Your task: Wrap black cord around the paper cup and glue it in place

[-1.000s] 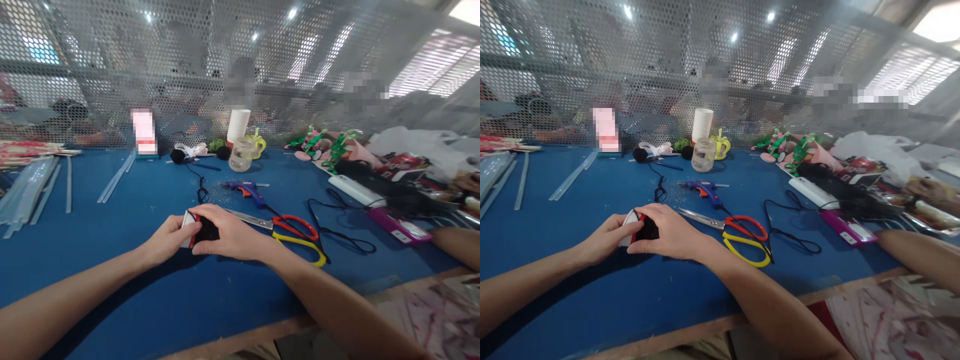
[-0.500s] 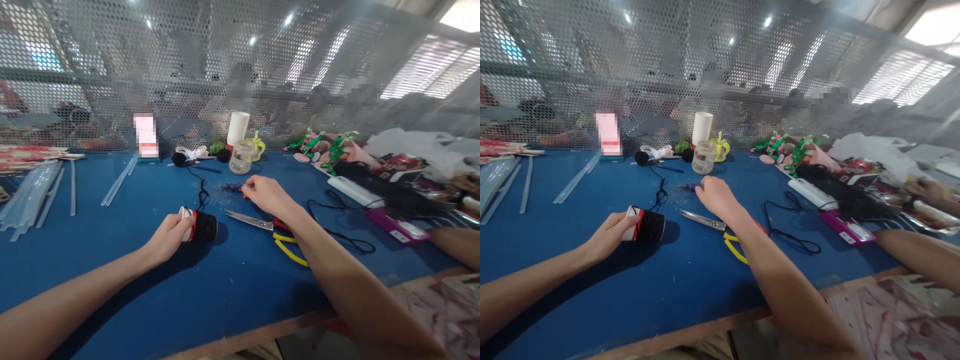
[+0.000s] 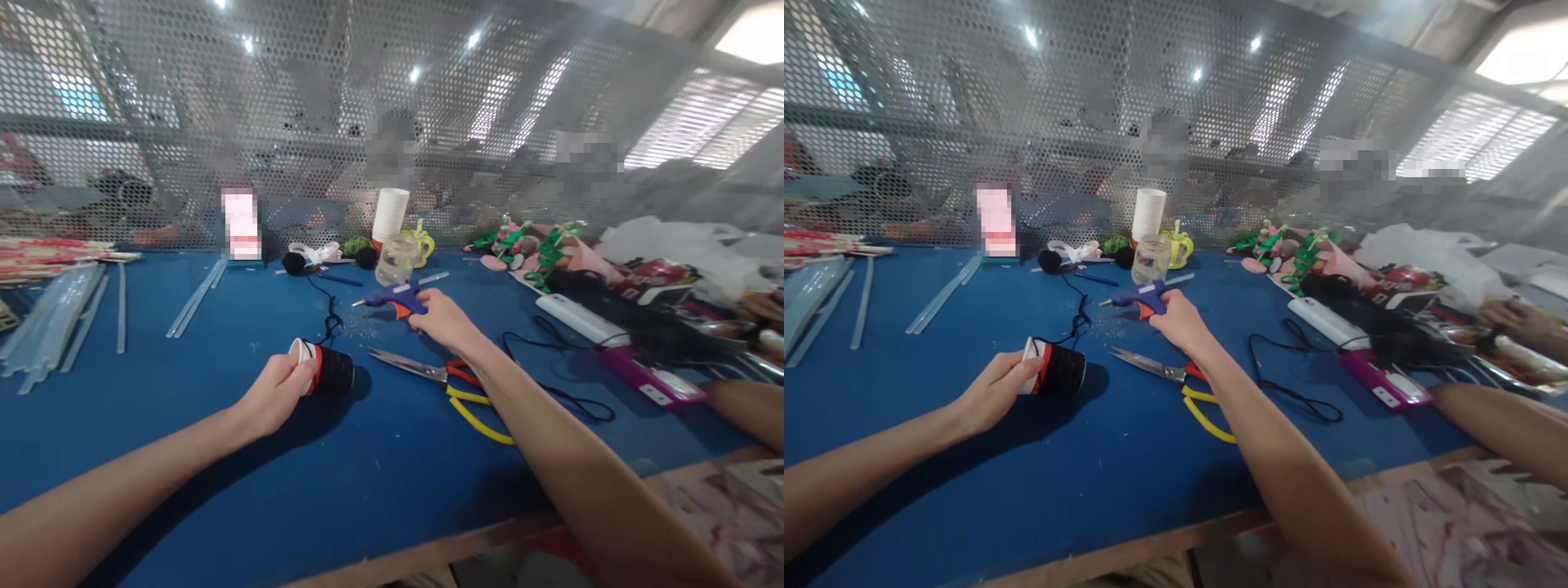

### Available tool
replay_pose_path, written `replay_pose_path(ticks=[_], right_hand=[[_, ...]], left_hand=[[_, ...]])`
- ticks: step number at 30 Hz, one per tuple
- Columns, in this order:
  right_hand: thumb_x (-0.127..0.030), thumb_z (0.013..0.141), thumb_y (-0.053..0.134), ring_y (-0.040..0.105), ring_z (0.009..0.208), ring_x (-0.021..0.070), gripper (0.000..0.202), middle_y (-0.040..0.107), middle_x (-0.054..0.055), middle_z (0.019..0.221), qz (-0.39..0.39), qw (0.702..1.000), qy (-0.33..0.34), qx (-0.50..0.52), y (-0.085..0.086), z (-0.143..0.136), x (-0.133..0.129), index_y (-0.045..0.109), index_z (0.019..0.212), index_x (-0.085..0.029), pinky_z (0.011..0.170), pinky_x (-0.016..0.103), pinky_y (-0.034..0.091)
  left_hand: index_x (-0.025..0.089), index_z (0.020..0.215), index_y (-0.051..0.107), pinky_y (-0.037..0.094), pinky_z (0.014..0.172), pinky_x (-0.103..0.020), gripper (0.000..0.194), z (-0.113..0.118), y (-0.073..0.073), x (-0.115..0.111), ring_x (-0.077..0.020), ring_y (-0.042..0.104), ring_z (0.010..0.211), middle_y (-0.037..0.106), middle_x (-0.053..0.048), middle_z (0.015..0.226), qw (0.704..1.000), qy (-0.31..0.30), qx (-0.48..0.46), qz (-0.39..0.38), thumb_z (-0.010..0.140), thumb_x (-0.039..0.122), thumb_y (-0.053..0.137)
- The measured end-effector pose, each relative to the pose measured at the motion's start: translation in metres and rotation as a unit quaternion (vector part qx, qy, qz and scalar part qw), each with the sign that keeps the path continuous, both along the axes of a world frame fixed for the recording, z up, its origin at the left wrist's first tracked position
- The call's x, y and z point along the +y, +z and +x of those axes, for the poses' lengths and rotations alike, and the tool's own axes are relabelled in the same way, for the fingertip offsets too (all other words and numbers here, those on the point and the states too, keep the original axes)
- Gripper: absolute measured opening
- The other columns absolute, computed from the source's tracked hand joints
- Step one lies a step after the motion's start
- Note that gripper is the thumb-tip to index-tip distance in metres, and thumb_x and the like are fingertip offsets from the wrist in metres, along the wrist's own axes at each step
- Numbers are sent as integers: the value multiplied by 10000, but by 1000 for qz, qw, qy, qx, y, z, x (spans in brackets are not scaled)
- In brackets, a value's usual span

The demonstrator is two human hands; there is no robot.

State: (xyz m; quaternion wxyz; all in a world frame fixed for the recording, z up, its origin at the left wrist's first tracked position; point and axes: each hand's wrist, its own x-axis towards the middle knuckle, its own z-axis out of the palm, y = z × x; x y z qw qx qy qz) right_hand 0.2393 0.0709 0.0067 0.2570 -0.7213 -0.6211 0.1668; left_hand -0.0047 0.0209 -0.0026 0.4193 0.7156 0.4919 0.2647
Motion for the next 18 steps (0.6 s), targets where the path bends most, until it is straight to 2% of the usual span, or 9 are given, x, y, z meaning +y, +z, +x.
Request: replay_pose_path(ticks=[2, 3, 5, 7, 12, 18], right_hand=[[-193, 684, 487, 572, 624, 129, 298, 601, 76, 793, 19, 998, 25, 50, 10, -5, -13, 459, 971, -117, 543, 235, 440], [-236, 705, 478, 561, 576, 113, 240, 597, 57, 738, 19, 995, 48, 83, 14, -8, -19, 480, 917, -122, 529, 229, 445], [-294, 690, 521, 530, 502, 98, 209, 572, 32, 637, 4, 971, 101, 216, 20, -15, -33, 505, 808, -122, 483, 225, 441], [-303, 682, 541, 503, 456, 85, 197, 553, 12, 581, -3, 954, 141, 264, 22, -22, -45, 512, 761, -125, 439, 209, 421], [-224, 723, 473, 438, 381, 63, 130, 483, -40, 470, -25, 948, 197, 247, 22, -34, -66, 561, 772, -142, 385, 184, 386], [-330, 713, 512, 421, 332, 72, 186, 441, -53, 396, -48, 957, 196, 211, 21, -40, -81, 543, 679, -149, 343, 185, 371]], left_hand=[[168, 537, 345, 220, 447, -224, 276, 0, 0, 0, -88, 253, 468, 269, 44, 498, 1000, 2, 12, 4, 753, 330, 290], [172, 528, 328, 214, 445, -225, 282, -1, 1, 1, -88, 247, 468, 260, 45, 497, 1000, 1, 20, 9, 756, 333, 286], [177, 516, 296, 209, 444, -225, 292, -1, 1, 0, -87, 242, 469, 254, 46, 495, 999, -5, 34, 20, 762, 333, 283], [179, 511, 279, 211, 446, -227, 300, -1, 1, 0, -88, 240, 474, 258, 45, 497, 999, -14, 43, 31, 771, 329, 277], [178, 525, 282, 222, 452, -230, 298, -1, 0, 2, -88, 242, 486, 269, 44, 517, 999, -17, 38, 33, 781, 330, 270], [167, 535, 341, 240, 467, -238, 311, -1, 0, 4, -92, 266, 486, 281, 45, 506, 1000, -5, 15, 3, 775, 347, 256]])
